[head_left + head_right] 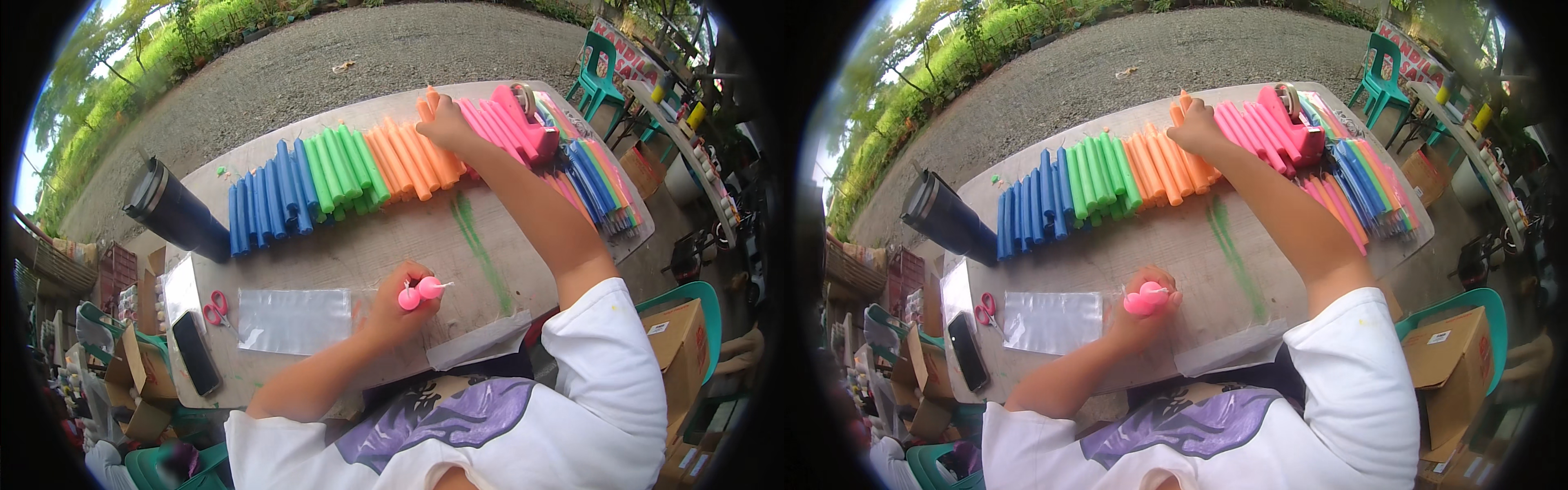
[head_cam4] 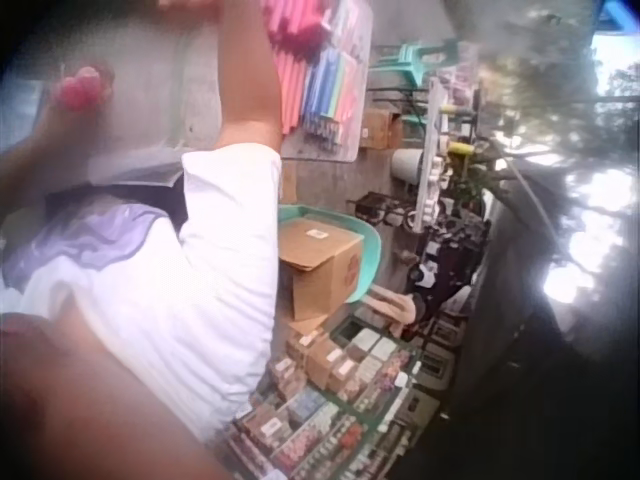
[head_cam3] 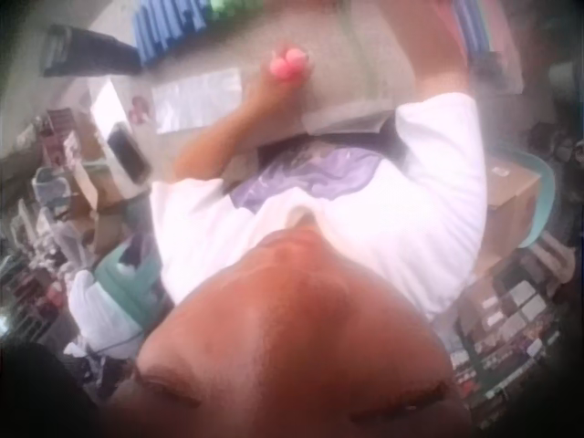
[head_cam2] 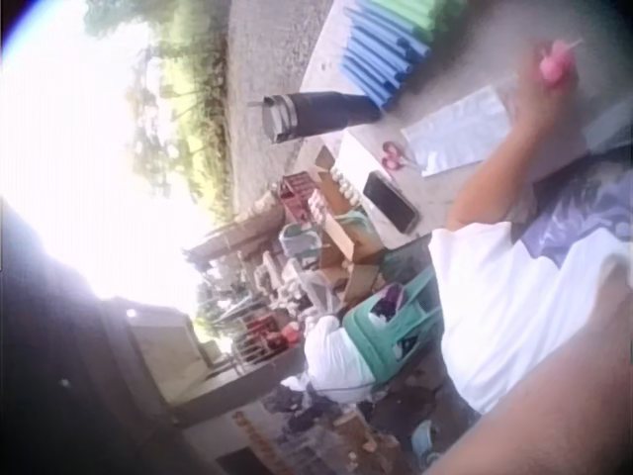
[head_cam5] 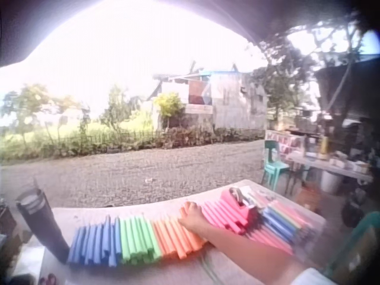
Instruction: The person gathers small cylindrical candles of various colors from a table and bundles them together by hand. They repeatedly pick up candles, twist them into small bunches, and hold the clusters in their hands. The process continues with different color combinations throughout the clip.
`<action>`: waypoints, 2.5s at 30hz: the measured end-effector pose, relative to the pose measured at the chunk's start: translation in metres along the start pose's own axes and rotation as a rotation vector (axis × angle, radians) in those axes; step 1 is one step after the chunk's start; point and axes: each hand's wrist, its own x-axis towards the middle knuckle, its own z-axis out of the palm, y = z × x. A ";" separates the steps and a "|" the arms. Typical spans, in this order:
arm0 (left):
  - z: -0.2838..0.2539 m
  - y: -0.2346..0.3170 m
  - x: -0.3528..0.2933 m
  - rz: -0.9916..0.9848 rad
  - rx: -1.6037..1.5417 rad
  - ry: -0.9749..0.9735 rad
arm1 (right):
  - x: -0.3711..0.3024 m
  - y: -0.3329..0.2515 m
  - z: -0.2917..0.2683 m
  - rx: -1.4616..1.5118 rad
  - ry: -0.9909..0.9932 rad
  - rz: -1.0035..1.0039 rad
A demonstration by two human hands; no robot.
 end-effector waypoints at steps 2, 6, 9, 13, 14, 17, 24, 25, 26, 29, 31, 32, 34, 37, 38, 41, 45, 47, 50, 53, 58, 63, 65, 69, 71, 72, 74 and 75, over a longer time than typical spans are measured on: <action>0.001 0.001 0.001 -0.053 -0.017 0.012 | 0.014 0.003 0.022 -0.242 -0.037 -0.021; -0.002 0.006 0.002 -0.153 0.078 0.009 | 0.008 -0.001 0.032 -0.390 -0.093 -0.080; 0.001 0.012 0.001 -0.190 0.118 0.000 | -0.018 -0.001 0.018 -0.300 -0.032 -0.229; -0.002 0.002 0.003 -0.307 0.006 0.034 | -0.087 -0.005 -0.002 0.223 0.064 -0.474; -0.003 -0.001 0.004 -0.328 -0.049 0.079 | -0.112 -0.010 -0.008 0.376 -0.027 -0.393; 0.000 -0.002 0.007 -0.303 -0.133 0.145 | -0.184 0.005 -0.013 0.488 -0.229 -0.627; 0.004 0.013 0.000 -0.094 0.250 -0.066 | -0.224 -0.015 0.009 0.244 -0.145 -0.577; 0.004 0.014 -0.001 -0.021 0.271 -0.077 | -0.218 -0.015 0.007 0.304 -0.176 -0.492; 0.005 0.014 0.000 -0.007 0.286 -0.053 | -0.210 -0.016 0.004 0.361 -0.206 -0.409; 0.007 0.008 0.007 0.000 0.295 0.011 | -0.159 -0.024 -0.018 0.751 -0.263 -0.066; 0.008 0.000 0.005 -0.056 0.264 0.008 | -0.107 -0.016 -0.035 0.539 -0.234 -0.050; 0.007 0.000 0.002 -0.041 0.297 -0.030 | -0.081 -0.011 -0.043 0.248 -0.104 -0.111; 0.006 0.000 0.004 0.017 0.359 -0.102 | -0.031 0.002 -0.055 -0.279 0.079 -0.053; 0.006 0.002 0.006 0.027 0.371 -0.119 | 0.017 0.045 -0.061 -0.606 0.096 0.088; 0.005 0.000 0.007 0.024 0.351 -0.119 | 0.023 0.051 -0.061 -0.688 0.096 0.123; 0.004 -0.002 0.007 0.013 0.314 -0.112 | 0.025 0.068 -0.059 -0.750 0.119 0.229; 0.004 -0.001 0.007 0.002 0.304 -0.124 | 0.012 0.065 -0.058 -0.821 0.216 0.134; 0.005 -0.001 0.008 -0.003 0.290 -0.132 | 0.002 0.056 -0.059 -0.889 0.301 0.008; 0.006 -0.003 0.005 -0.073 0.212 -0.091 | -0.025 0.016 -0.032 -0.524 0.162 -0.407; 0.007 -0.005 0.003 -0.207 -0.025 0.037 | -0.066 -0.025 0.005 -0.313 -0.229 -0.800; 0.001 0.002 0.016 -0.335 -0.389 0.364 | -0.086 -0.028 0.073 -0.626 -0.190 -0.748; -0.006 -0.001 0.022 -0.385 -0.565 0.421 | -0.106 -0.020 0.086 -0.710 0.172 -0.905; -0.007 -0.004 0.021 -0.377 -0.590 0.411 | -0.114 -0.025 0.078 -0.680 0.169 -0.919; -0.009 -0.006 0.024 -0.409 -0.728 0.413 | -0.135 -0.028 0.052 -0.475 0.165 -0.816; -0.016 -0.007 0.030 -0.459 -0.892 0.382 | -0.152 -0.031 0.026 -0.268 0.131 -0.779; -0.024 -0.009 0.033 -0.483 -1.001 0.340 | -0.168 -0.032 0.014 -0.252 0.095 -0.773; -0.028 -0.006 0.038 -0.554 -1.101 0.315 | -0.215 -0.029 0.002 -0.248 0.018 -0.770; -0.026 0.002 0.045 -0.598 -1.093 0.330 | -0.233 -0.026 -0.002 -0.262 -0.019 -0.775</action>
